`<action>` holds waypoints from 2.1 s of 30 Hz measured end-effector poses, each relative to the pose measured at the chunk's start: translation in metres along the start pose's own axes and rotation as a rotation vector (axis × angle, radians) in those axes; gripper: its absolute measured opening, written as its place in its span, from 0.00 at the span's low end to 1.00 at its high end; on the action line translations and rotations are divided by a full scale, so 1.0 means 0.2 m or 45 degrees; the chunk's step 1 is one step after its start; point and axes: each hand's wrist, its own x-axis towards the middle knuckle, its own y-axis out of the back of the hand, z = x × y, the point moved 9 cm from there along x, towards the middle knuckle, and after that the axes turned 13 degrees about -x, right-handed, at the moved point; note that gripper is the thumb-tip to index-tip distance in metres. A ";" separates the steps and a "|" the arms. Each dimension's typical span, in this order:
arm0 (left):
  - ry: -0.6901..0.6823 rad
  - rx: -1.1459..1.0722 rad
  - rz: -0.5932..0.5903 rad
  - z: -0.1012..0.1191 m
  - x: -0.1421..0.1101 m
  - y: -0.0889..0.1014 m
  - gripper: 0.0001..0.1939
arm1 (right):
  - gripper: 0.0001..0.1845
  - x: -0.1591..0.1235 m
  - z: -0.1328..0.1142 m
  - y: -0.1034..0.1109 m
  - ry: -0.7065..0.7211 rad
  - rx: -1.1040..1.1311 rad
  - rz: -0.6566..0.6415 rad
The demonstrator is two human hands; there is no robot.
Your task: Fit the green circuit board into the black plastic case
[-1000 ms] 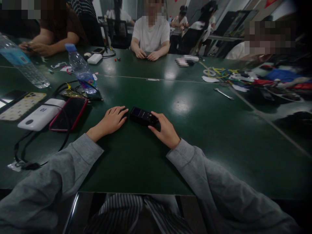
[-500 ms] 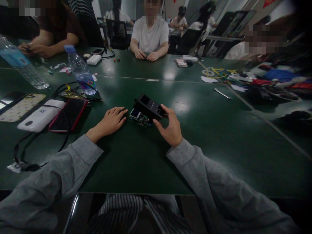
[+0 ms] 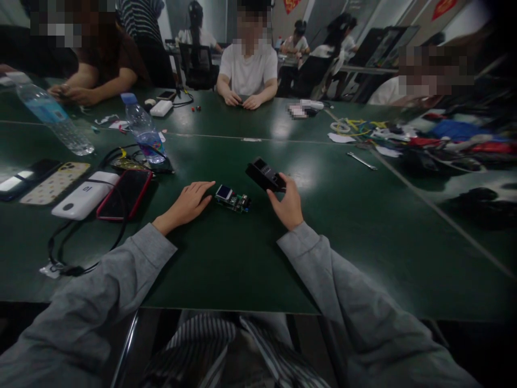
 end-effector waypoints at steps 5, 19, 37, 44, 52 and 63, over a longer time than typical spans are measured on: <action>-0.120 -0.065 0.056 0.15 0.01 -0.02 0.36 | 0.31 -0.01 0.03 -0.10 -0.001 -0.042 -0.164; -0.169 0.139 0.106 0.14 0.25 -0.10 0.27 | 0.31 -0.01 0.01 -0.11 0.004 -0.027 -0.204; -0.691 -0.074 -0.359 0.82 0.11 -0.57 0.17 | 0.32 -0.01 0.05 -0.12 0.013 0.003 -0.207; -0.705 -0.070 -0.367 0.82 0.10 -0.56 0.17 | 0.30 0.00 0.05 -0.10 -0.018 0.018 -0.226; -0.690 -0.084 -0.363 0.81 0.11 -0.56 0.17 | 0.30 0.00 0.04 -0.10 -0.013 -0.009 -0.231; -0.592 -0.246 -0.439 0.78 0.11 -0.57 0.16 | 0.30 0.00 0.05 -0.10 -0.019 0.020 -0.248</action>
